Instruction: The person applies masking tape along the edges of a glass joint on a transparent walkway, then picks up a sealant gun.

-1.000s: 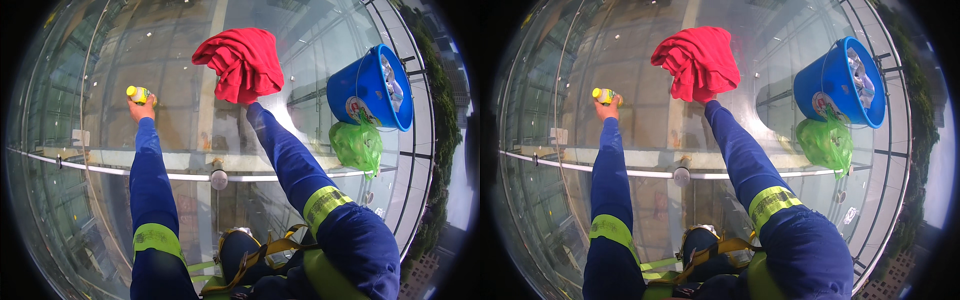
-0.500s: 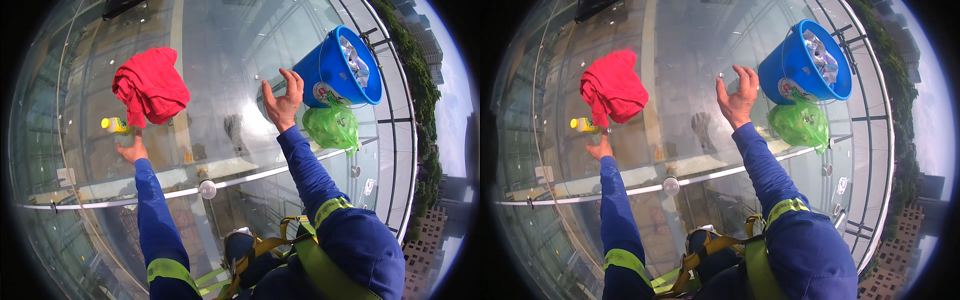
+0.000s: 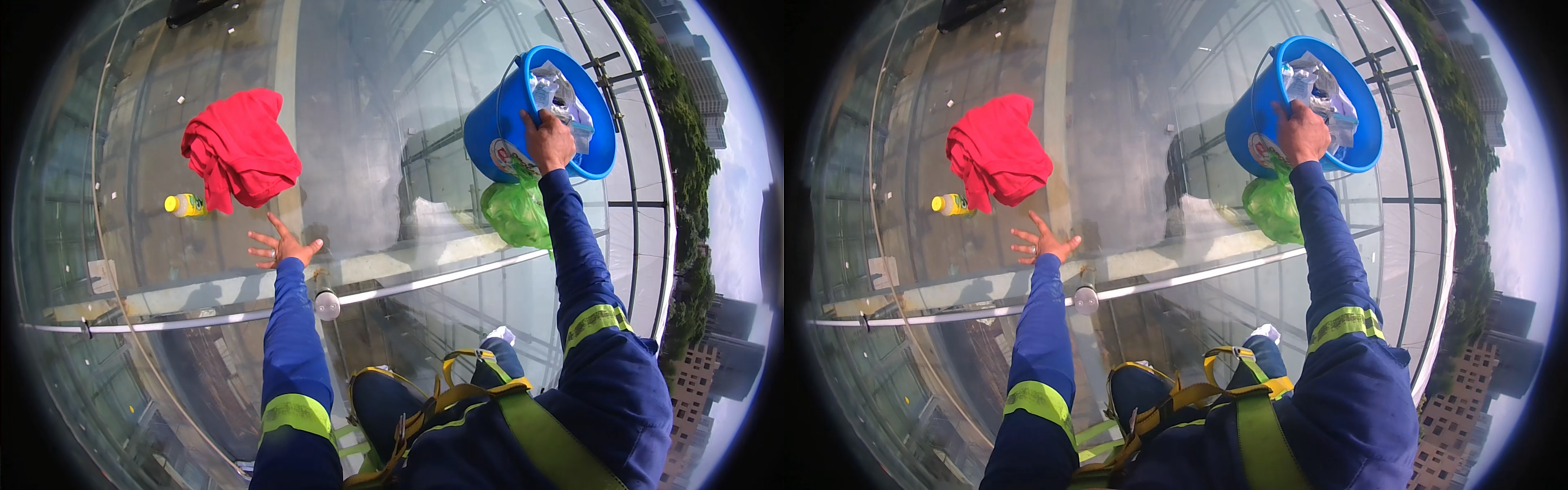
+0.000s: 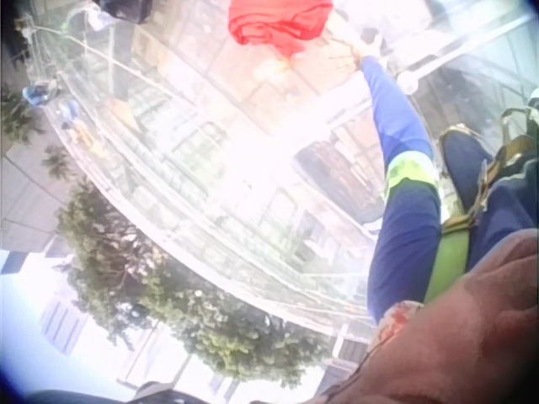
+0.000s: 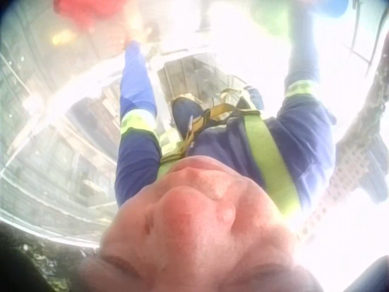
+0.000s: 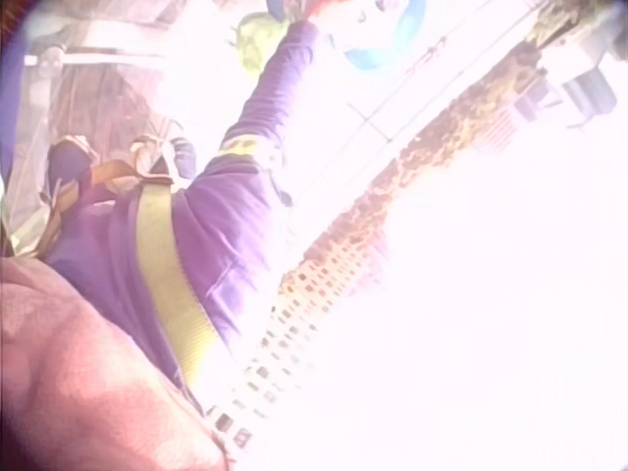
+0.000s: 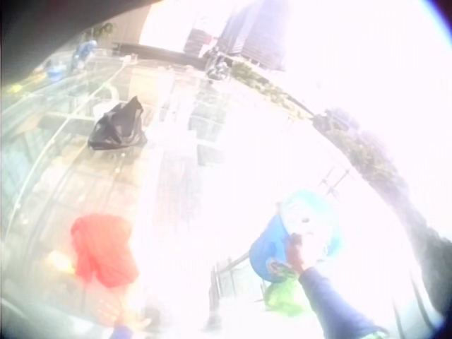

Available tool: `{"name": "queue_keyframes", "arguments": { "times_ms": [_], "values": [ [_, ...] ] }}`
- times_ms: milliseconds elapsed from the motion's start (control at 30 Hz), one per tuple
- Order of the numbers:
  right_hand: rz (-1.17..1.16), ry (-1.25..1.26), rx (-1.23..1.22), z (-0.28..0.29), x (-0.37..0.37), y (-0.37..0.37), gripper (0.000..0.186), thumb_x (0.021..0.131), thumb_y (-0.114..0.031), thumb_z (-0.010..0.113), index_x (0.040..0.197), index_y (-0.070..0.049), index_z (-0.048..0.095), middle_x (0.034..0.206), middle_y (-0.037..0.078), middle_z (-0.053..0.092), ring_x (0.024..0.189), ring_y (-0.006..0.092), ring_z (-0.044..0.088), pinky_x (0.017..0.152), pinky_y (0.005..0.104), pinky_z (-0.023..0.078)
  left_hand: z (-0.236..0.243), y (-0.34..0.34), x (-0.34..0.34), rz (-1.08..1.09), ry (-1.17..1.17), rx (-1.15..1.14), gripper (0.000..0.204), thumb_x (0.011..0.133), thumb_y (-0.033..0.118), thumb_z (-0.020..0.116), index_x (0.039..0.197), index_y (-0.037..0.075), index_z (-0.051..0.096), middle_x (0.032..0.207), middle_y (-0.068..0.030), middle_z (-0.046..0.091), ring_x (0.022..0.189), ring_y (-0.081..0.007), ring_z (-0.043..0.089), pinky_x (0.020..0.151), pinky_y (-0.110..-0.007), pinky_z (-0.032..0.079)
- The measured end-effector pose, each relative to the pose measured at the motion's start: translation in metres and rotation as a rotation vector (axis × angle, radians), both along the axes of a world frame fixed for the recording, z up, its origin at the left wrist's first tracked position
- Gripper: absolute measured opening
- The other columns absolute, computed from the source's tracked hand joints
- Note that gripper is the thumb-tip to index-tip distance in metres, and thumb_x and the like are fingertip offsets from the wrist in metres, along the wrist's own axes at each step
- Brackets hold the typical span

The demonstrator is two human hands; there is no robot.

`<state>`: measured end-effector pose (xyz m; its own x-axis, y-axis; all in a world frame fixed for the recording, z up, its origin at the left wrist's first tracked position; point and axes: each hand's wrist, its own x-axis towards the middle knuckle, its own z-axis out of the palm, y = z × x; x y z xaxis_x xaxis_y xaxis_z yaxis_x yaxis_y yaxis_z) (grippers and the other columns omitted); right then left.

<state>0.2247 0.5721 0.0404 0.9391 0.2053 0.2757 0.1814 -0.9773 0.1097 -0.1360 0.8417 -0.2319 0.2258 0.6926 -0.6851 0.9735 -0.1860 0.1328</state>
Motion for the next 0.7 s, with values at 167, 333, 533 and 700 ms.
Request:
{"name": "queue_keyframes", "arguments": {
  "times_ms": [167, 333, 533, 700],
  "values": [
    [0.178, -0.016, 0.058, 0.002, -0.015, 0.033, 0.042, 0.087, -0.057, 0.069, 0.087, -0.015, 0.072, 0.081, 0.014, 0.073, 0.081, 0.0386, 0.071, 0.07, 0.0491, 0.054, 0.003, -0.001, 0.003, 0.008, -0.007, -0.007, 0.148, 0.066, 0.058, 0.09, 0.158, 0.036, -0.023, 0.158, -0.0325, -0.035, 0.146, -0.0622, -0.019, 0.114, -0.076, 0.003],
    [0.263, 0.023, 0.186, 0.001, -0.043, 0.114, 0.038, 0.086, -0.056, 0.071, 0.088, -0.018, 0.073, 0.079, 0.01, 0.073, 0.081, 0.0357, 0.072, 0.07, 0.0475, 0.053, 0.002, -0.002, 0.0, 0.012, -0.012, 0.0, 0.148, 0.066, 0.058, 0.09, 0.158, 0.037, -0.023, 0.158, -0.0326, -0.034, 0.146, -0.0626, -0.018, 0.114, -0.077, 0.004],
    [0.52, -0.046, 0.155, -0.002, -0.048, 0.172, 0.034, 0.084, -0.053, 0.074, 0.09, -0.019, 0.075, 0.079, 0.009, 0.073, 0.08, 0.0349, 0.072, 0.069, 0.0465, 0.053, -0.003, -0.001, 0.001, 0.018, -0.055, 0.013, 0.149, 0.064, 0.058, 0.091, 0.159, 0.038, -0.022, 0.158, -0.0325, -0.034, 0.146, -0.0622, -0.02, 0.113, -0.077, 0.002],
    [0.569, 0.001, 0.252, -0.008, -0.073, 0.223, 0.036, 0.083, -0.054, 0.076, 0.096, -0.021, 0.08, 0.082, 0.006, 0.076, 0.074, 0.0275, 0.074, 0.068, 0.0413, 0.056, -0.008, 0.0, -0.004, 0.026, -0.042, -0.007, 0.15, 0.063, 0.058, 0.092, 0.158, 0.039, -0.022, 0.158, -0.0318, -0.034, 0.146, -0.0613, -0.021, 0.113, -0.076, 0.0]
  ]
}}
